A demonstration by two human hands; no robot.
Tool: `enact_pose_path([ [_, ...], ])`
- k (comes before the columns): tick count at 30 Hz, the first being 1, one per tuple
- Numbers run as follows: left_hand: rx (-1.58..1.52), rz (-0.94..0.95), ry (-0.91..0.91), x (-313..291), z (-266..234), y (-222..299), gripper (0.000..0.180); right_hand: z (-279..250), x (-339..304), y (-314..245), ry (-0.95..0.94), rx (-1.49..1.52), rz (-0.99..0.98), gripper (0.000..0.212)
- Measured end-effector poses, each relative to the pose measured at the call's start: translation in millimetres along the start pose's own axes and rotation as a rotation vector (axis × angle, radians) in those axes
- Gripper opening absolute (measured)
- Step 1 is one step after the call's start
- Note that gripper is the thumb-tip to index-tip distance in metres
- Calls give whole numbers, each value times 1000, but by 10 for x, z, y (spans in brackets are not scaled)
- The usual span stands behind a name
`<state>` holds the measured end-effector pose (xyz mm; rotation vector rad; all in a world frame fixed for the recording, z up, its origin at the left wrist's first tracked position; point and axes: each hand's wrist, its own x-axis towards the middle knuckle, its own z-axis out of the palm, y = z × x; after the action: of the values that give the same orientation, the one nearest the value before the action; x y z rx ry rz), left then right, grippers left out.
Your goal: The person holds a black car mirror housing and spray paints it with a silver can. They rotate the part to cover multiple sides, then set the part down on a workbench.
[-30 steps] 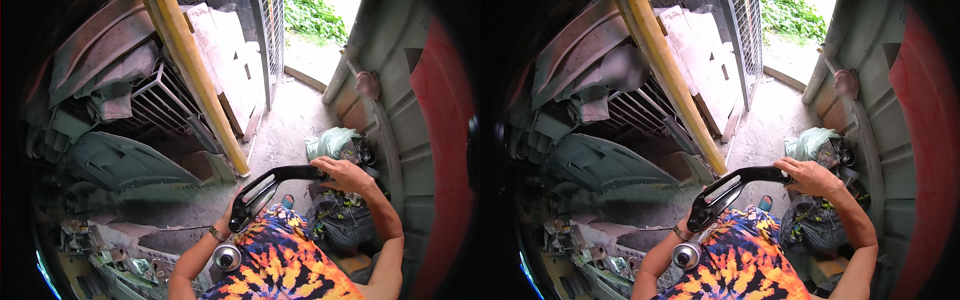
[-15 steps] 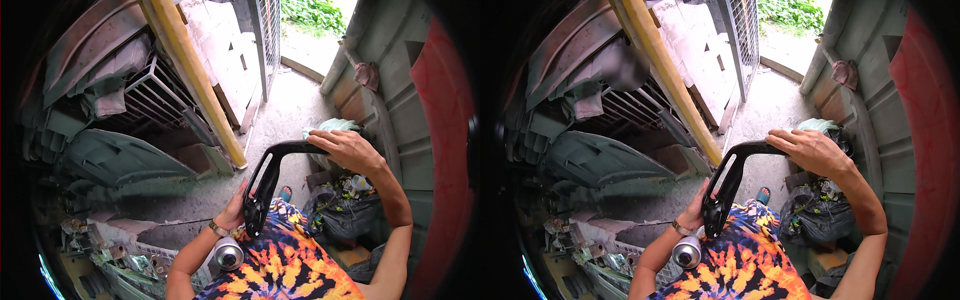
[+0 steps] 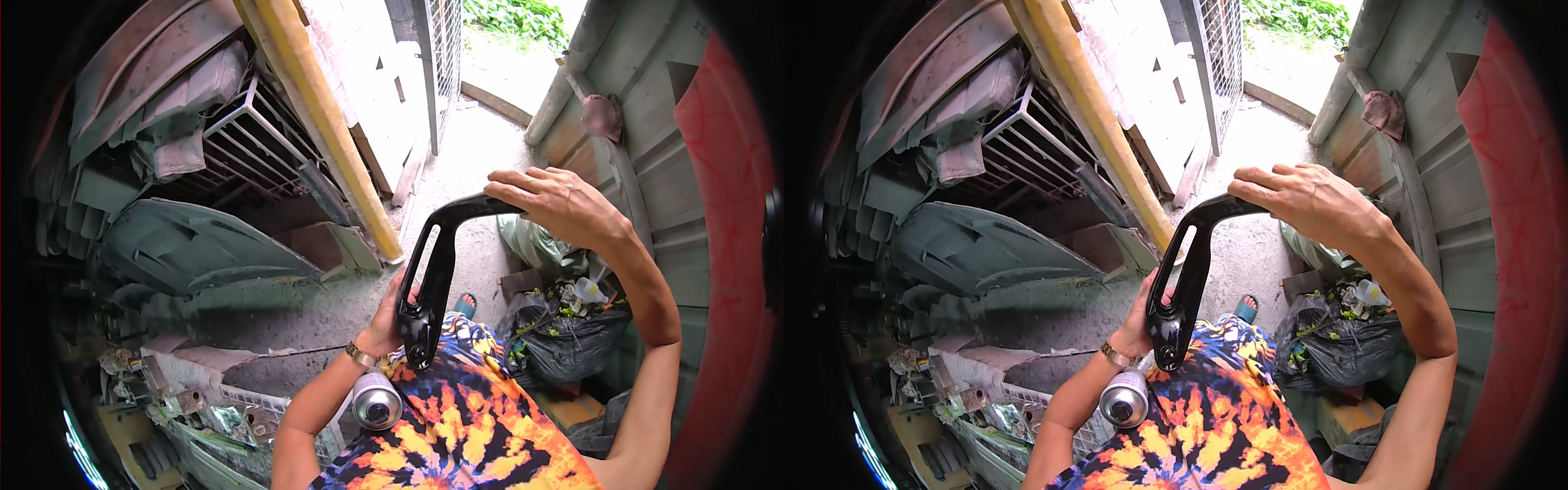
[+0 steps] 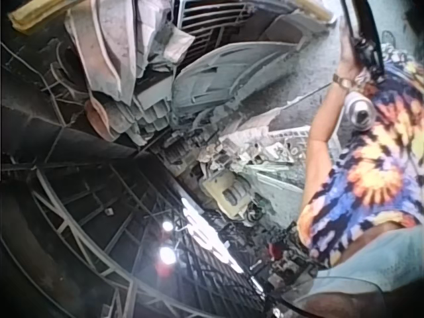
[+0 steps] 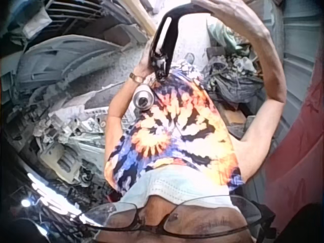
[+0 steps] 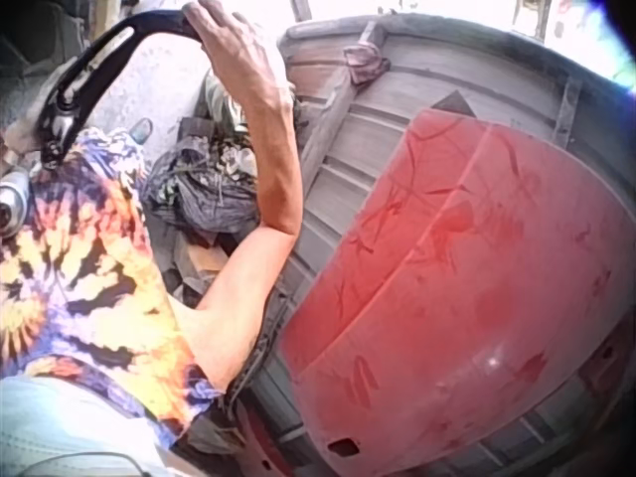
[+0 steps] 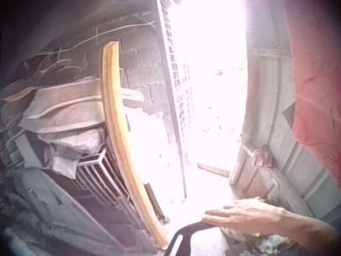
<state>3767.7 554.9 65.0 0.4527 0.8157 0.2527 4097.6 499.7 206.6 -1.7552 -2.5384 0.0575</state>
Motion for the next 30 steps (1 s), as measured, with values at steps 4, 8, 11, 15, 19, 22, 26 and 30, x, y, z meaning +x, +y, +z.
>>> enact_pose_path([
  [4,-108,-23,-178,130,-268,-43,67,-41,45,-5,18,-61,-8,57],
  [8,49,34,-90,37,-55,1,73,-80,61,10,74,-72,-14,56],
  [11,103,85,-191,46,-164,0,74,-111,60,12,140,-99,-38,56],
  [15,5,73,-149,-10,-44,34,72,-206,38,-26,172,-183,-92,56],
  [19,-66,87,-277,163,-339,-27,74,-309,82,-89,144,-208,-82,57],
  [22,6,106,-213,196,-349,-65,73,-343,80,-54,145,-209,-71,58],
  [26,53,159,-248,192,-356,-25,74,-449,43,-140,224,-262,-33,62],
  [30,178,271,-85,-71,-79,48,75,-811,-306,-528,356,141,133,75],
])
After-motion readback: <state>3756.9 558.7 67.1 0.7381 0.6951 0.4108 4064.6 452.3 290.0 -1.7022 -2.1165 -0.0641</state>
